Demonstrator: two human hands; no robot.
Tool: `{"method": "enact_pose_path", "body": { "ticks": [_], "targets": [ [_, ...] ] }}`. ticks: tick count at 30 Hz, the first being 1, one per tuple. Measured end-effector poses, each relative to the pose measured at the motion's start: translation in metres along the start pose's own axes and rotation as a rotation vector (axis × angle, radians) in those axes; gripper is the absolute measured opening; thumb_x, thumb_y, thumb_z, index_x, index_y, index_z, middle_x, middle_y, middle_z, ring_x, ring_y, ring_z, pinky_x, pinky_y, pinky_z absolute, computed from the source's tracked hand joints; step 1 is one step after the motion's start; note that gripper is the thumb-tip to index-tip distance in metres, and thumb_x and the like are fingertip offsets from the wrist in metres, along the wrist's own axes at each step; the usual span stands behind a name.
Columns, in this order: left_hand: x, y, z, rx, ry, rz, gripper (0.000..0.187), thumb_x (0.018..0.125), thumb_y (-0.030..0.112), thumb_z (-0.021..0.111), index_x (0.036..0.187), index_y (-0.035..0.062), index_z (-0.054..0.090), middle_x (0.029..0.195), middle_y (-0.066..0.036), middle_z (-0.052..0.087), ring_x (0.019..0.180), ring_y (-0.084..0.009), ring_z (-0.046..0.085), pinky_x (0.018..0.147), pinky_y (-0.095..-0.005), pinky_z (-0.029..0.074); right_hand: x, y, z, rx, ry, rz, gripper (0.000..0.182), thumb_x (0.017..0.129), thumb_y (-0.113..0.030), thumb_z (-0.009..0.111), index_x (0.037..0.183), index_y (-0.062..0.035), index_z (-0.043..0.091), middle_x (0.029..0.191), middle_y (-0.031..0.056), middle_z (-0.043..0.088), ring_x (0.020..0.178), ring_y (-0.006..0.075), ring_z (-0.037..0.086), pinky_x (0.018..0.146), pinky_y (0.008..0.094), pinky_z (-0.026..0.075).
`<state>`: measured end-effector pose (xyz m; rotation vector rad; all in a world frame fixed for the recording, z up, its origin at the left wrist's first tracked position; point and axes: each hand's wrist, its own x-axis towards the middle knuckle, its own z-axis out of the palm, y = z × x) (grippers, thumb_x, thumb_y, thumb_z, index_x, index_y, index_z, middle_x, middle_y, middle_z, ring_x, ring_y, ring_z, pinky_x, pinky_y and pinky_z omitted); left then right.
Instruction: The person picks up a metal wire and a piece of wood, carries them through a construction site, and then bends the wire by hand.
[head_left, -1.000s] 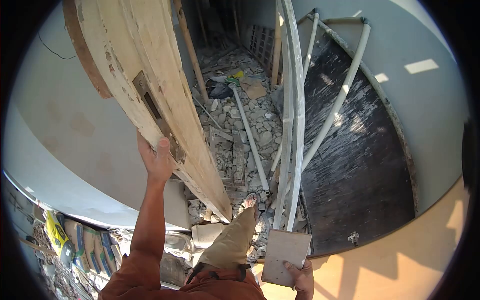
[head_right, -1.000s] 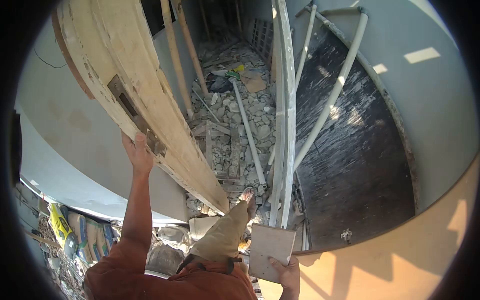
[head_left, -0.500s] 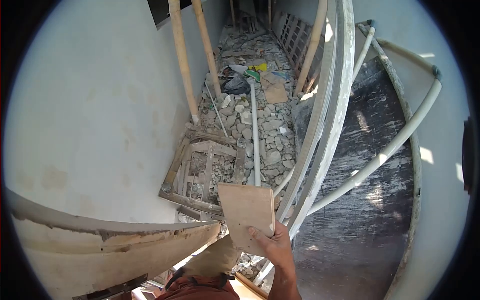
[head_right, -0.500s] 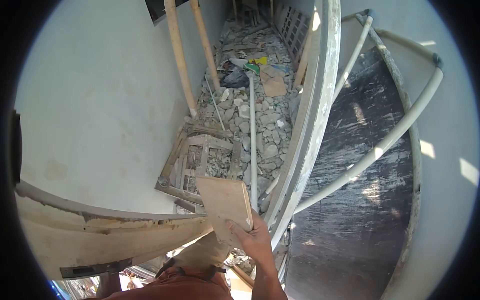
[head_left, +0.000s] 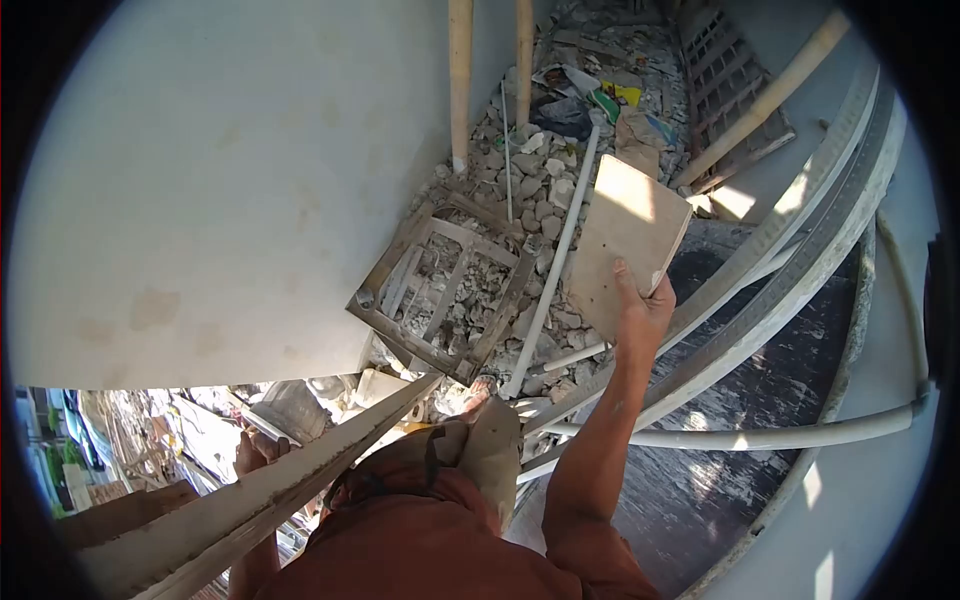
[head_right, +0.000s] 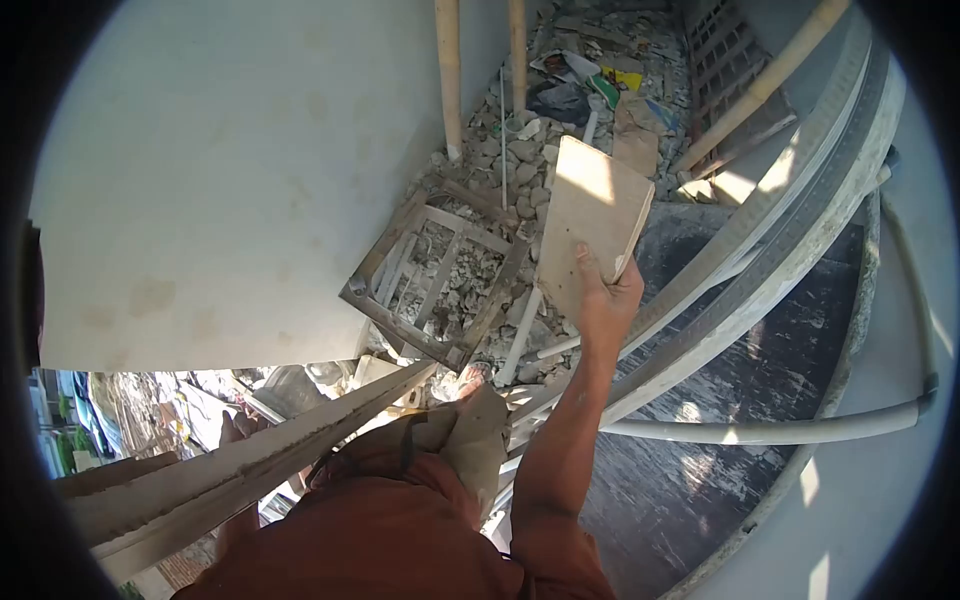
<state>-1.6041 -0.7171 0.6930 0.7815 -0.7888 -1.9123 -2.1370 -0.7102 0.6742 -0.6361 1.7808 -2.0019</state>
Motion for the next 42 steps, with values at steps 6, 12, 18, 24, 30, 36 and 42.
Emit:
{"method": "enact_pose_path", "body": {
  "ticks": [6, 12, 18, 24, 30, 36, 42],
  "targets": [
    [-0.001, 0.001, 0.007, 0.000, -0.008, -0.007, 0.060, 0.102, 0.045, 0.024, 0.081, 0.0036, 0.062, 0.059, -0.005, 0.047, 0.064, -0.0203, 0.044, 0.066, -0.0365, 0.043, 0.033, 0.015, -0.014, -0.073, 0.032, -0.038, 0.027, 0.085, -0.010, 0.068, 0.109, 0.0026, 0.062, 0.099, 0.0068, 0.067, 0.088, 0.0120, 0.059, 0.081, 0.0261, 0.046],
    [-0.001, -0.004, 0.010, 0.051, 0.057, 0.047, 0.061, 0.103, 0.043, 0.023, 0.080, 0.0014, 0.062, 0.060, -0.008, 0.052, 0.062, -0.0241, 0.051, 0.069, -0.0424, 0.048, 0.039, 0.034, -0.029, -0.102, 0.006, 0.036, 0.024, 0.085, -0.007, 0.066, 0.106, 0.0035, 0.062, 0.096, 0.0067, 0.067, 0.085, 0.0121, 0.059, 0.079, 0.0262, 0.046],
    [0.001, -0.012, -0.001, 0.022, 0.151, 0.124, 0.057, 0.102, 0.043, 0.028, 0.080, 0.0032, 0.063, 0.066, -0.011, 0.060, 0.066, -0.0266, 0.061, 0.079, -0.0445, 0.051, 0.041, 0.051, -0.034, -0.141, -0.021, 0.075, 0.026, 0.083, -0.007, 0.066, 0.107, 0.0028, 0.062, 0.096, 0.0072, 0.067, 0.085, 0.0132, 0.059, 0.078, 0.0271, 0.046],
    [0.008, -0.014, -0.003, -0.051, 0.315, 0.116, 0.054, 0.100, 0.043, 0.033, 0.079, 0.0032, 0.062, 0.068, -0.011, 0.061, 0.067, -0.0268, 0.062, 0.082, -0.0446, 0.050, 0.040, 0.064, -0.019, -0.155, 0.169, 0.071, 0.023, 0.082, -0.006, 0.064, 0.102, 0.0038, 0.061, 0.092, 0.0116, 0.065, 0.082, 0.0182, 0.061, 0.076, 0.0323, 0.047],
    [-0.001, -0.012, -0.013, -0.136, 0.516, 0.137, 0.051, 0.098, 0.044, 0.037, 0.078, 0.0032, 0.061, 0.070, -0.011, 0.063, 0.068, -0.0270, 0.064, 0.086, -0.0447, 0.049, 0.031, 0.108, -0.025, -0.224, 0.282, 0.161, 0.031, 0.082, -0.008, 0.065, 0.107, 0.0069, 0.057, 0.096, 0.0170, 0.063, 0.084, 0.0254, 0.062, 0.076, 0.0349, 0.048],
    [-0.003, -0.011, -0.014, -0.177, 0.709, 0.184, 0.042, 0.095, 0.039, 0.047, 0.085, 0.0018, 0.064, 0.079, -0.014, 0.066, 0.071, -0.0260, 0.066, 0.084, -0.0419, 0.050, 0.033, 0.103, -0.001, -0.241, 0.351, 0.165, 0.025, 0.084, -0.008, 0.064, 0.104, 0.0065, 0.057, 0.095, 0.0125, 0.063, 0.081, 0.0196, 0.061, 0.073, 0.0329, 0.049],
    [0.054, -0.075, -0.024, -0.088, 0.688, -0.098, 0.036, 0.095, 0.035, 0.048, 0.093, 0.0011, 0.062, 0.086, -0.014, 0.066, 0.077, -0.0253, 0.066, 0.084, -0.0403, 0.050, 0.081, 0.097, 0.014, -0.359, 0.332, 0.060, 0.023, 0.083, -0.009, 0.065, 0.101, 0.0052, 0.062, 0.094, 0.0152, 0.062, 0.086, 0.0240, 0.060, 0.075, 0.0367, 0.046]
  ]
}}
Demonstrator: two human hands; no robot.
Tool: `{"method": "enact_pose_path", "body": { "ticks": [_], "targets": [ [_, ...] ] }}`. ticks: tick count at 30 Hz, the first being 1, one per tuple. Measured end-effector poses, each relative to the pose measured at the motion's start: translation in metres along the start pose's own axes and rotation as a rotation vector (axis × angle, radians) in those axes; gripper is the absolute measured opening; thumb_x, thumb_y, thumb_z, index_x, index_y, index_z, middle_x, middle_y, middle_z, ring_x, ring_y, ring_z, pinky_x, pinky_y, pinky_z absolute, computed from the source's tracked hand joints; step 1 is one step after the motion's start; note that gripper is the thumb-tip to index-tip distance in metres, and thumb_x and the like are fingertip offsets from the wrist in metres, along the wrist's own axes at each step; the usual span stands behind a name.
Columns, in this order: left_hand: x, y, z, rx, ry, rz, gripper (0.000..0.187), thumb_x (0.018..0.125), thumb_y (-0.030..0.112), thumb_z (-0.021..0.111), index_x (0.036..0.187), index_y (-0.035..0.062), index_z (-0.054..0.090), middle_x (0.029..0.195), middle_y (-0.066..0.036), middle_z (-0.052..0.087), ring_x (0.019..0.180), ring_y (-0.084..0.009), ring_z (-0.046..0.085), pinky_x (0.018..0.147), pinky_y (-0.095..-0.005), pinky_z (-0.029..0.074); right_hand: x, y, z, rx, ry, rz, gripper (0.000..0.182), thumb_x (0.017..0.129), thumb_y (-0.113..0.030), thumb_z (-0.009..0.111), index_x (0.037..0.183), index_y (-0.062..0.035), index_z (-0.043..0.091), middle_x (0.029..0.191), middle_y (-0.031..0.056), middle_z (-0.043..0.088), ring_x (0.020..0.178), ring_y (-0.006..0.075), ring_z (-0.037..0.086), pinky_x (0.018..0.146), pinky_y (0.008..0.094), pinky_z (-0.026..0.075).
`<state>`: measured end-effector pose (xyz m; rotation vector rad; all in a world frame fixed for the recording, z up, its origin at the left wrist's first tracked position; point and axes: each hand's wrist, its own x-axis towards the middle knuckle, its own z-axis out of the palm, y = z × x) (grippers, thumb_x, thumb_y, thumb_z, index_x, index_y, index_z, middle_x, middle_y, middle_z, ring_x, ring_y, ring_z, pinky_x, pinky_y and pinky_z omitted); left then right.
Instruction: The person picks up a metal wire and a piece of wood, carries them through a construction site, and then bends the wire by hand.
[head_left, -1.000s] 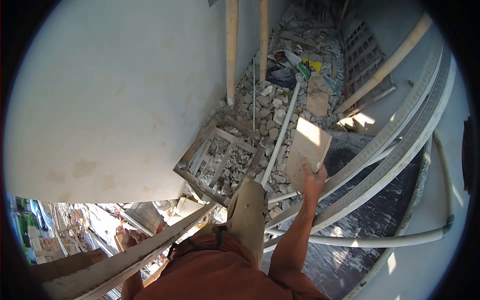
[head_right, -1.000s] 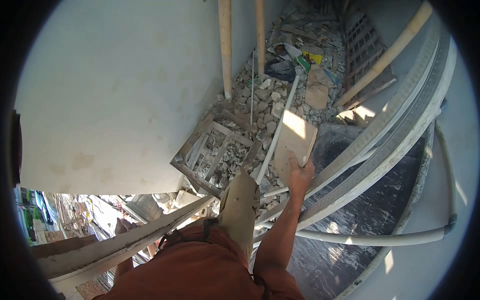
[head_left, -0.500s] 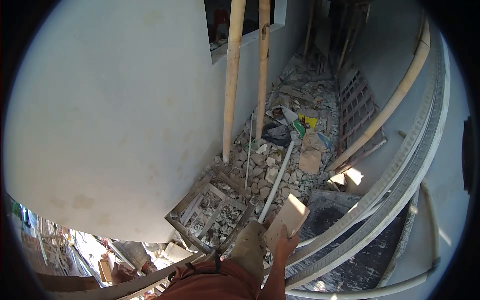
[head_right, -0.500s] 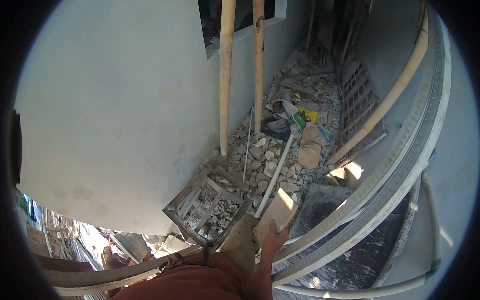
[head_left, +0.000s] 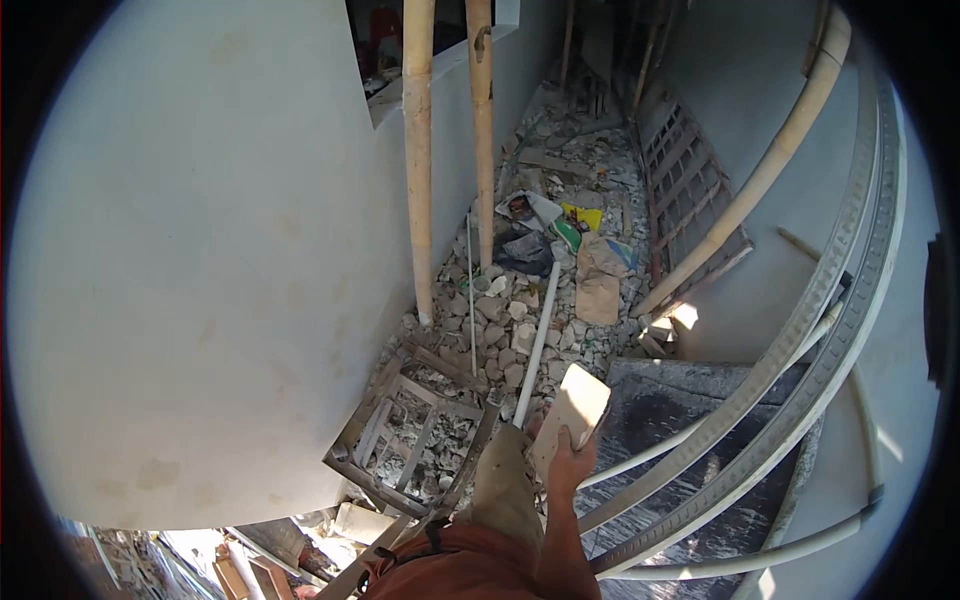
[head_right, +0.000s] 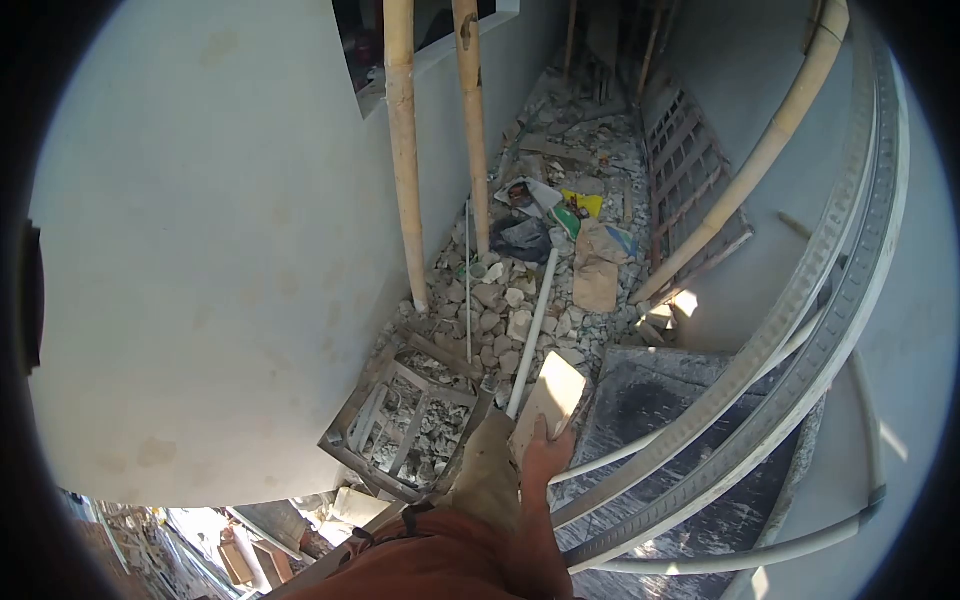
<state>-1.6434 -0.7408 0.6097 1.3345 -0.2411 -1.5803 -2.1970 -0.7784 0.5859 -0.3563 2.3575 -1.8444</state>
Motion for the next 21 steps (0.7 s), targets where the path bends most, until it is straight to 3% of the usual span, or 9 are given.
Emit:
{"method": "enact_pose_path", "body": {
  "ticks": [3, 6, 9, 11, 15, 17, 19, 20, 21],
  "targets": [
    [0.024, -0.033, 0.014, 0.154, -0.023, -0.126, 0.034, 0.095, 0.032, 0.048, 0.097, 0.0007, 0.061, 0.090, -0.014, 0.066, 0.079, -0.0249, 0.066, 0.085, -0.0396, 0.051, 0.025, -0.013, 0.022, -0.074, 0.082, -0.033, 0.020, 0.083, -0.011, 0.066, 0.097, 0.0033, 0.065, 0.092, 0.0152, 0.065, 0.083, 0.0239, 0.062, 0.073, 0.0353, 0.047],
    [0.043, -0.063, 0.030, 0.321, -0.070, -0.236, 0.033, 0.094, 0.030, 0.049, 0.101, 0.0004, 0.060, 0.093, -0.014, 0.065, 0.082, -0.0246, 0.066, 0.085, -0.0388, 0.051, 0.058, -0.015, 0.045, 0.082, 0.099, 0.011, 0.021, 0.082, -0.014, 0.068, 0.095, 0.0024, 0.065, 0.086, 0.0151, 0.067, 0.077, 0.0233, 0.064, 0.071, 0.0344, 0.048],
    [0.064, -0.089, 0.043, 0.498, -0.123, -0.324, 0.032, 0.094, 0.028, 0.049, 0.106, 0.0000, 0.059, 0.097, -0.014, 0.065, 0.085, -0.0242, 0.065, 0.085, -0.0381, 0.051, 0.093, 0.003, 0.064, 0.312, 0.155, -0.166, 0.018, 0.082, -0.013, 0.068, 0.091, 0.0014, 0.066, 0.079, 0.0127, 0.069, 0.072, 0.0211, 0.065, 0.068, 0.0337, 0.048],
    [0.074, -0.106, 0.052, 0.625, -0.163, -0.378, 0.032, 0.094, 0.027, 0.050, 0.109, -0.0002, 0.058, 0.099, -0.014, 0.065, 0.086, -0.0240, 0.065, 0.085, -0.0376, 0.051, 0.111, 0.004, 0.069, -0.060, 0.208, 0.006, 0.014, 0.082, -0.010, 0.068, 0.090, 0.0012, 0.066, 0.076, 0.0087, 0.068, 0.070, 0.0167, 0.063, 0.066, 0.0317, 0.048],
    [0.096, -0.126, 0.066, 0.881, -0.337, -0.427, 0.033, 0.094, 0.024, 0.050, 0.114, -0.0007, 0.057, 0.104, -0.014, 0.065, 0.090, -0.0235, 0.065, 0.086, -0.0366, 0.052, 0.127, 0.001, 0.079, 0.181, 0.217, 0.031, 0.006, 0.082, -0.005, 0.064, 0.084, -0.0002, 0.064, 0.068, 0.0031, 0.062, 0.063, 0.0109, 0.056, 0.060, 0.0268, 0.045],
    [0.114, -0.130, 0.072, 0.987, -0.522, -0.363, 0.034, 0.094, 0.023, 0.051, 0.117, -0.0010, 0.056, 0.106, -0.014, 0.065, 0.092, -0.0232, 0.065, 0.086, -0.0361, 0.052, 0.128, 0.008, 0.080, 0.130, 0.253, 0.007, 0.004, 0.082, -0.004, 0.062, 0.083, -0.0001, 0.062, 0.068, 0.0018, 0.059, 0.063, 0.0100, 0.054, 0.060, 0.0260, 0.044],
    [0.150, -0.126, 0.092, 1.059, -0.735, -0.124, 0.035, 0.094, 0.022, 0.051, 0.120, -0.0012, 0.055, 0.109, -0.014, 0.065, 0.093, -0.0230, 0.065, 0.086, -0.0356, 0.052, 0.137, 0.038, 0.080, 0.420, 0.077, -0.164, 0.005, 0.082, -0.003, 0.060, 0.086, 0.0009, 0.061, 0.068, 0.0015, 0.057, 0.065, 0.0090, 0.052, 0.062, 0.0244, 0.043],
    [0.161, -0.114, 0.125, 1.109, -0.774, 0.031, 0.035, 0.094, 0.021, 0.051, 0.121, -0.0013, 0.055, 0.110, -0.014, 0.064, 0.094, -0.0228, 0.065, 0.086, -0.0353, 0.052, 0.139, 0.050, 0.082, 0.322, 0.129, -0.090, 0.014, 0.082, -0.009, 0.064, 0.089, 0.0021, 0.060, 0.075, 0.0086, 0.060, 0.068, 0.0182, 0.057, 0.065, 0.0312, 0.046],
    [0.183, -0.099, 0.166, 1.218, -0.699, 0.202, 0.029, 0.092, 0.015, 0.053, 0.115, -0.0009, 0.059, 0.107, -0.015, 0.066, 0.093, -0.0259, 0.065, 0.084, -0.0341, 0.052, 0.140, 0.062, 0.081, 0.316, 0.125, -0.094, 0.014, 0.082, -0.009, 0.064, 0.089, 0.0021, 0.060, 0.075, 0.0086, 0.060, 0.068, 0.0182, 0.057, 0.065, 0.0312, 0.046]
  ]
}}
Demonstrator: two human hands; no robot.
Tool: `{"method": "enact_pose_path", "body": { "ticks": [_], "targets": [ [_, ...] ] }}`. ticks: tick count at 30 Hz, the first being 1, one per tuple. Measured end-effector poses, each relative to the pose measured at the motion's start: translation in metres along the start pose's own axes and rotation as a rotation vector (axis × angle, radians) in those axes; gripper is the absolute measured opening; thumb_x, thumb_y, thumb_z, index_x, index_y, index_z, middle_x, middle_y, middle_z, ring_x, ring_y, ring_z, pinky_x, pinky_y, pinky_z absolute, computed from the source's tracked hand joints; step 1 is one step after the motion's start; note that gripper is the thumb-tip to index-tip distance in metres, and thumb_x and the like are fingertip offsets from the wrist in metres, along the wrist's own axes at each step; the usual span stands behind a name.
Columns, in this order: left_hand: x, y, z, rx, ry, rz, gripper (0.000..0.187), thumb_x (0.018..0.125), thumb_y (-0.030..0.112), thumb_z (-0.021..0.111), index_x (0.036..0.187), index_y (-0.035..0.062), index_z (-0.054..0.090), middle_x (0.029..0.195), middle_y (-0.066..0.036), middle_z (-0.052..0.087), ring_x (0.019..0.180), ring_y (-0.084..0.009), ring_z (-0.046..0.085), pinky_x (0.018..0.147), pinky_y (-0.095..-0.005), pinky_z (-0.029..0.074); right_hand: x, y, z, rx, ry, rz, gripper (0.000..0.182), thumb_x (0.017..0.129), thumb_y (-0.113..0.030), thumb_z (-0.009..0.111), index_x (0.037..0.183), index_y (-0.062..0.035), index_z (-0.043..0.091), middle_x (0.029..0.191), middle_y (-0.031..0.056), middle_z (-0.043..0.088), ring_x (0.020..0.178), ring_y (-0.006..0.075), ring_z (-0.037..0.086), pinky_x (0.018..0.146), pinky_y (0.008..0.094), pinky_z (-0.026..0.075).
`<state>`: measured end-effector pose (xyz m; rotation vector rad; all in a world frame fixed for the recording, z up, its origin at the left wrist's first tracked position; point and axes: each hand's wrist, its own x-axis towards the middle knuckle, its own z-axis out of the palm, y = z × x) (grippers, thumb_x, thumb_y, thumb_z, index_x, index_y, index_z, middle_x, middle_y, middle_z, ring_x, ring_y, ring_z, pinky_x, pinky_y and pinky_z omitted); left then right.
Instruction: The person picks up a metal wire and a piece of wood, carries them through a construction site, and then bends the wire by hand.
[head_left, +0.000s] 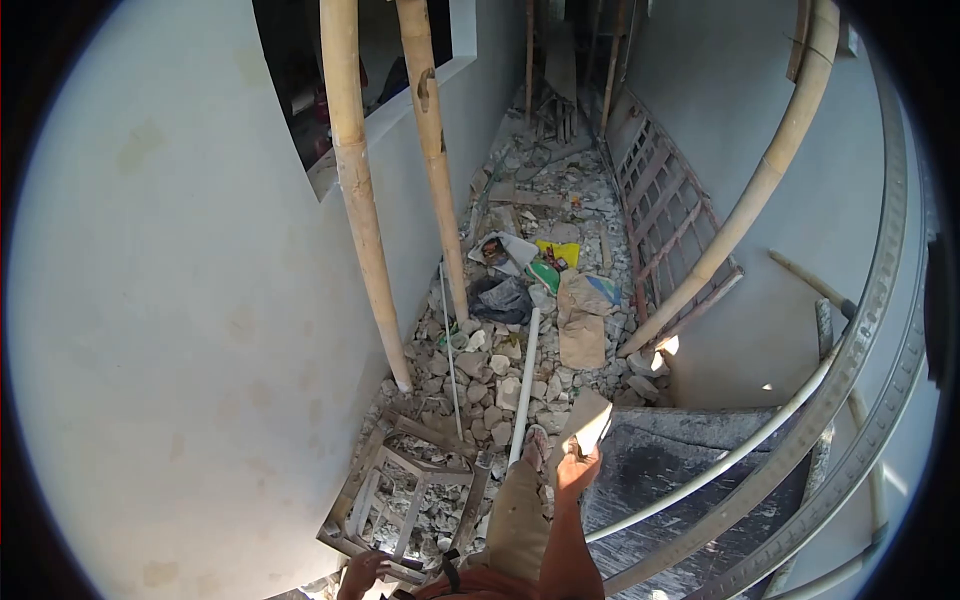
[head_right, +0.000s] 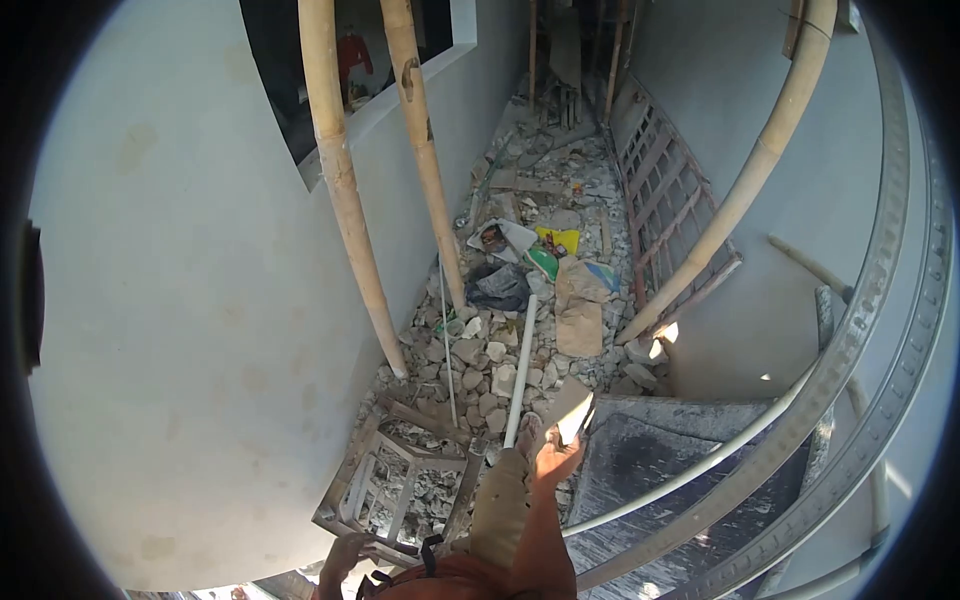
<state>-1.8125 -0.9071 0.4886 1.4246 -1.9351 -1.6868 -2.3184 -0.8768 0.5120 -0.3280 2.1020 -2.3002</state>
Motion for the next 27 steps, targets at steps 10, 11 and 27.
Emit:
{"method": "enact_pose_path", "body": {
  "ticks": [10, 11, 27],
  "targets": [
    [0.207, 0.444, -0.274, 1.165, 1.752, 0.792, 0.045, 0.097, 0.032, 0.048, 0.140, 0.0204, 0.043, 0.148, -0.002, 0.036, 0.140, -0.0272, 0.027, 0.112, -0.0519, 0.018, 0.035, 0.026, -0.016, -0.736, 0.187, 0.258, 0.036, 0.076, -0.022, 0.070, 0.104, 0.0007, 0.063, 0.093, 0.0213, 0.063, 0.088, 0.0403, 0.062, 0.075, 0.0471, 0.046],
    [0.220, 0.459, -0.295, 1.241, 1.845, 0.797, 0.048, 0.097, 0.045, 0.044, 0.142, 0.0297, 0.039, 0.150, 0.004, 0.034, 0.140, -0.0239, 0.026, 0.111, -0.0528, 0.015, 0.038, 0.031, -0.016, -0.750, 0.189, 0.273, 0.036, 0.076, -0.022, 0.070, 0.104, 0.0007, 0.063, 0.093, 0.0213, 0.063, 0.088, 0.0403, 0.062, 0.075, 0.0471, 0.046],
    [0.244, 0.449, -0.332, 1.698, 1.993, 0.208, 0.065, 0.091, 0.069, 0.024, 0.145, 0.0343, 0.032, 0.152, 0.006, 0.029, 0.141, -0.0300, 0.023, 0.110, -0.0586, 0.014, 0.157, 0.090, -0.023, -0.581, 0.189, 0.688, 0.034, 0.078, -0.013, 0.069, 0.108, 0.0024, 0.062, 0.095, 0.0117, 0.068, 0.079, 0.0204, 0.064, 0.070, 0.0350, 0.049]
  ]
}}
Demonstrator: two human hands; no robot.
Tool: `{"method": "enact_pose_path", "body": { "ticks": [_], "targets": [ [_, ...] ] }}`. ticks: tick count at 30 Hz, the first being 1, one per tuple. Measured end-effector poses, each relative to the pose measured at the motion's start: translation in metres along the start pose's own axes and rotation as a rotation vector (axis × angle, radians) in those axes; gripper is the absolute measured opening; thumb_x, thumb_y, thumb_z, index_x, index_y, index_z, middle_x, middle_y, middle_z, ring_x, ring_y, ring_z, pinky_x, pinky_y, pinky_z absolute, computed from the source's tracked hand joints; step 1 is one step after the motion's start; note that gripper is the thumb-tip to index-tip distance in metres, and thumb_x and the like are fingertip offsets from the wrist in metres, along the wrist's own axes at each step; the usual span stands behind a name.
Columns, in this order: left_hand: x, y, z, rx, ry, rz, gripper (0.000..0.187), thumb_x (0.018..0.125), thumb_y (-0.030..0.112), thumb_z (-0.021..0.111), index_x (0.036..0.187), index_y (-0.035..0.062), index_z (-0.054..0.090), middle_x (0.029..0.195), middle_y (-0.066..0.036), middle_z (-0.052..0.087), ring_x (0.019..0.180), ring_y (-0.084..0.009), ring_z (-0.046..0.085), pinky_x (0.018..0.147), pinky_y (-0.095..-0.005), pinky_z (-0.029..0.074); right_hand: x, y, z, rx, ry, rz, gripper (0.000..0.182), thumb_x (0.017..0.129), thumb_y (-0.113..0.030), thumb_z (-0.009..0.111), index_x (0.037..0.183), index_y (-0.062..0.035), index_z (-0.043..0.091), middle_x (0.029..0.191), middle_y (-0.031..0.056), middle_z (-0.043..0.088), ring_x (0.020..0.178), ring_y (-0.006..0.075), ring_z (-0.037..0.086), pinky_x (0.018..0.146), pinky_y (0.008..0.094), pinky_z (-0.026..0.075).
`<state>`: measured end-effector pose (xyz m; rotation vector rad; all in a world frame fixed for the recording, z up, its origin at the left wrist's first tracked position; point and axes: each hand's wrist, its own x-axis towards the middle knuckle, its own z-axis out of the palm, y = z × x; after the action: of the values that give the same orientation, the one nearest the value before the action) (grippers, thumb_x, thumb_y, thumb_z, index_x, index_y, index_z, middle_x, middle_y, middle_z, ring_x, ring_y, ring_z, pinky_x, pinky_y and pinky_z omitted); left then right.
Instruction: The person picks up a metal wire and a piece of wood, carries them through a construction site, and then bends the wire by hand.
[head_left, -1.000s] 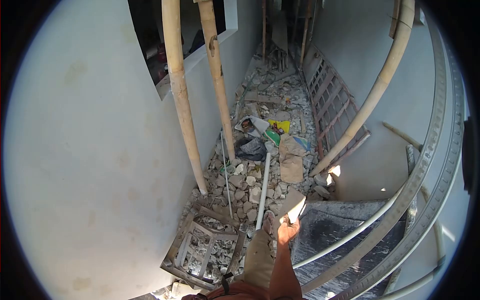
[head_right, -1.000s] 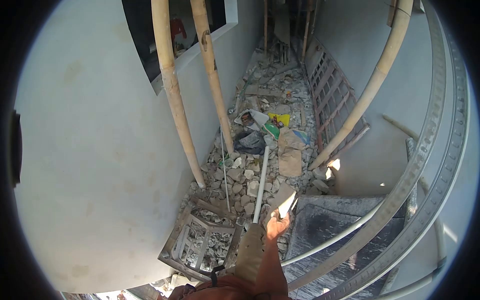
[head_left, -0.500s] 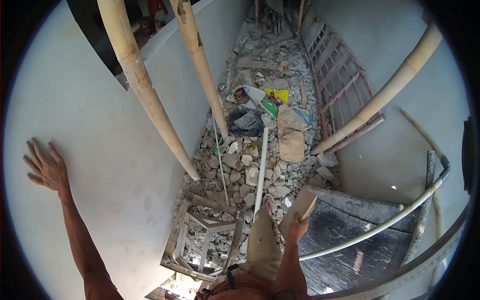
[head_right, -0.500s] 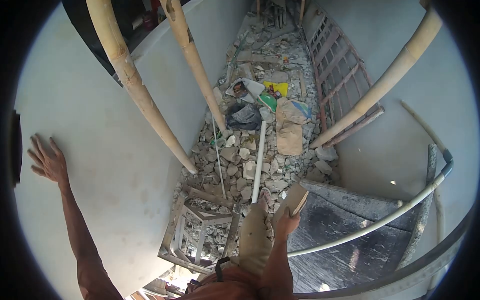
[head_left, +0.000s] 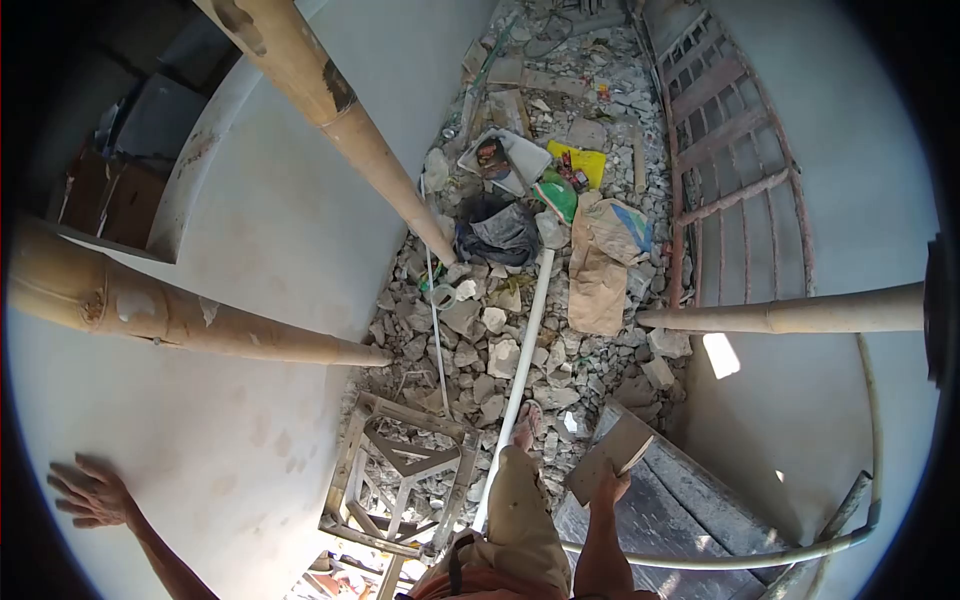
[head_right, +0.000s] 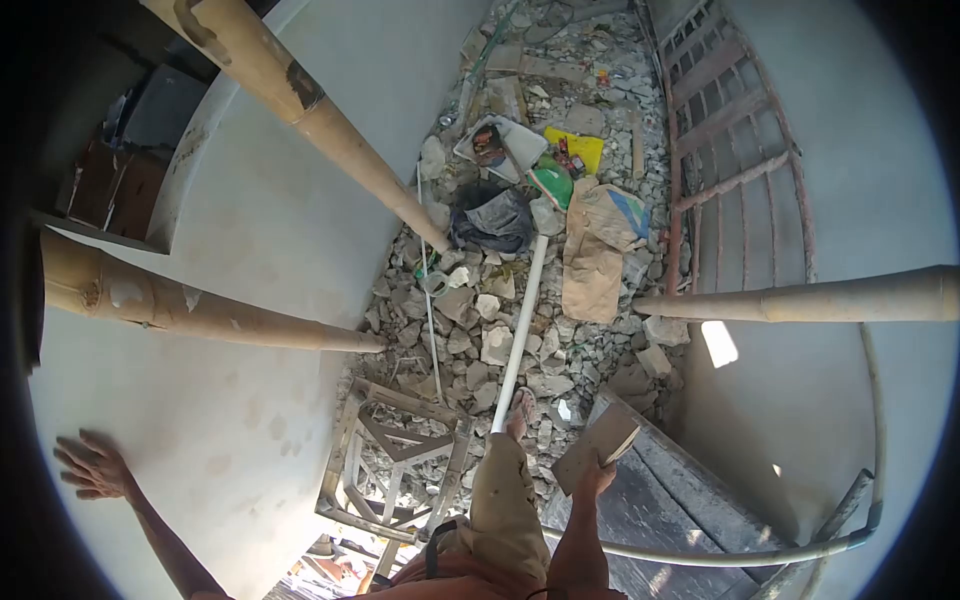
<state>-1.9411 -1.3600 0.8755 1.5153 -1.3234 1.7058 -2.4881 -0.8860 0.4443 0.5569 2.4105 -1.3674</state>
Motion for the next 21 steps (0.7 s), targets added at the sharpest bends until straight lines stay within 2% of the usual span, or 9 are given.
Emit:
{"method": "enact_pose_path", "body": {
  "ticks": [4, 8, 16, 20, 21],
  "targets": [
    [0.000, 0.003, -0.003, 0.004, -0.029, -0.005, 0.068, 0.091, 0.068, 0.024, 0.147, 0.0303, 0.030, 0.153, 0.003, 0.027, 0.141, -0.0337, 0.020, 0.110, -0.0611, 0.011, 0.006, -0.029, 0.000, 0.020, -0.098, -0.014, 0.030, 0.078, -0.012, 0.069, 0.104, 0.0026, 0.063, 0.091, 0.0100, 0.068, 0.076, 0.0178, 0.062, 0.069, 0.0330, 0.048],
    [-0.001, 0.005, -0.006, 0.002, -0.092, -0.023, 0.067, 0.092, 0.067, 0.025, 0.148, 0.0310, 0.024, 0.156, 0.002, 0.019, 0.143, -0.0320, 0.012, 0.110, -0.0607, 0.007, 0.002, -0.057, -0.005, -0.051, -0.154, -0.079, 0.028, 0.077, -0.013, 0.070, 0.100, 0.0024, 0.063, 0.086, 0.0084, 0.067, 0.074, 0.0156, 0.061, 0.069, 0.0316, 0.047],
    [0.000, 0.007, -0.006, 0.006, -0.093, -0.028, 0.067, 0.092, 0.067, 0.024, 0.149, 0.0319, 0.020, 0.156, 0.005, 0.015, 0.144, -0.0300, 0.011, 0.111, -0.0593, 0.007, 0.006, -0.079, -0.036, -0.120, -0.256, -0.159, 0.027, 0.076, -0.012, 0.072, 0.097, 0.0025, 0.064, 0.085, 0.0085, 0.068, 0.076, 0.0156, 0.060, 0.069, 0.0315, 0.047],
    [0.001, 0.008, -0.005, 0.029, -0.064, -0.008, 0.065, 0.094, 0.064, 0.024, 0.149, 0.0320, 0.019, 0.156, 0.008, 0.015, 0.144, -0.0274, 0.012, 0.111, -0.0589, 0.009, 0.004, -0.106, -0.050, -0.205, -0.321, -0.223, 0.032, 0.073, -0.014, 0.072, 0.100, 0.0007, 0.065, 0.087, 0.0129, 0.069, 0.080, 0.0218, 0.064, 0.072, 0.0346, 0.048],
    [0.002, 0.008, -0.005, 0.054, -0.076, -0.010, 0.066, 0.093, 0.065, 0.021, 0.150, 0.0323, 0.013, 0.157, 0.012, 0.010, 0.145, -0.0247, 0.011, 0.112, -0.0562, 0.007, 0.007, -0.116, -0.051, -0.284, -0.332, -0.223, 0.034, 0.072, -0.016, 0.073, 0.102, -0.0001, 0.065, 0.088, 0.0145, 0.069, 0.082, 0.0246, 0.066, 0.073, 0.0359, 0.049]
  ]
}}
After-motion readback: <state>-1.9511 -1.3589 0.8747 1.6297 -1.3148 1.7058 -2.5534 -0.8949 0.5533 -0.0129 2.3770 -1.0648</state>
